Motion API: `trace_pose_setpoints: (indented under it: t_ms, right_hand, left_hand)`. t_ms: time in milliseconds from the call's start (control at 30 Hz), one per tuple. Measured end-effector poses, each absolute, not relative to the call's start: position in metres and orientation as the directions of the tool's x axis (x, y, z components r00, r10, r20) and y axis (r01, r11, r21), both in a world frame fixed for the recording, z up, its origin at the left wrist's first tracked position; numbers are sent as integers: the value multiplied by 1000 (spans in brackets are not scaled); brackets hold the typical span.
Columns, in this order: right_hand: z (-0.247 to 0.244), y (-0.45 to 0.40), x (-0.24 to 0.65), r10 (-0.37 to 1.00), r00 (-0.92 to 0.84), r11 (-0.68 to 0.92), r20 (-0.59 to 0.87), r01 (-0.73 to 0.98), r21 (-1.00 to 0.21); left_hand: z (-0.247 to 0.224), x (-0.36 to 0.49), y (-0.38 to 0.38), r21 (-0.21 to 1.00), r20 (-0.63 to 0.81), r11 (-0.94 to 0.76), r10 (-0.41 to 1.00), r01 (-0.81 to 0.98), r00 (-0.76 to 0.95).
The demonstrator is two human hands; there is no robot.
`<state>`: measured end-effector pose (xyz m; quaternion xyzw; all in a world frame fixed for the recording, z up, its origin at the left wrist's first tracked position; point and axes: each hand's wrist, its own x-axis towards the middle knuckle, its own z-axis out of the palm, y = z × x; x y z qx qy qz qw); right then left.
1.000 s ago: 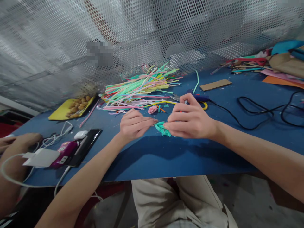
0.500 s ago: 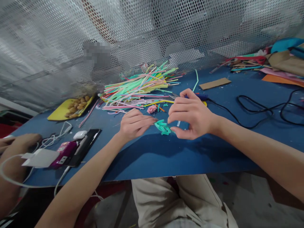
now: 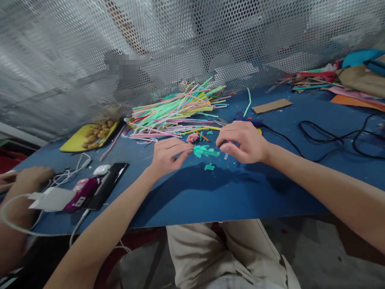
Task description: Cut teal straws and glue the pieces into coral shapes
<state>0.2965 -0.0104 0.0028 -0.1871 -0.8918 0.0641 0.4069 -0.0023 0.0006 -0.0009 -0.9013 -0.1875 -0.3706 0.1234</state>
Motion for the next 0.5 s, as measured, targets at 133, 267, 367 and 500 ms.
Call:
trace_pose_setpoints:
  t_ms: [133,267,367,500]
  right_hand:
    - [-1,-13,293,471,-535,881,702,332,-338]
    - [0,-16,291,447,-541,885,712,386,-261]
    - [2,-18,290,427,-542,884,724,419,-208]
    - [2,-22,289,393,-541,891,743,425,-162]
  left_hand:
    - [-1,-1,0,-77,742,-921,203,382,639]
    - [0,0,-1,-80,728,-928,195,364,658]
    - [0,0,-1,-80,720,-918,216,387,660]
    - [1,0,-2,-71,741,-914,219,398,634]
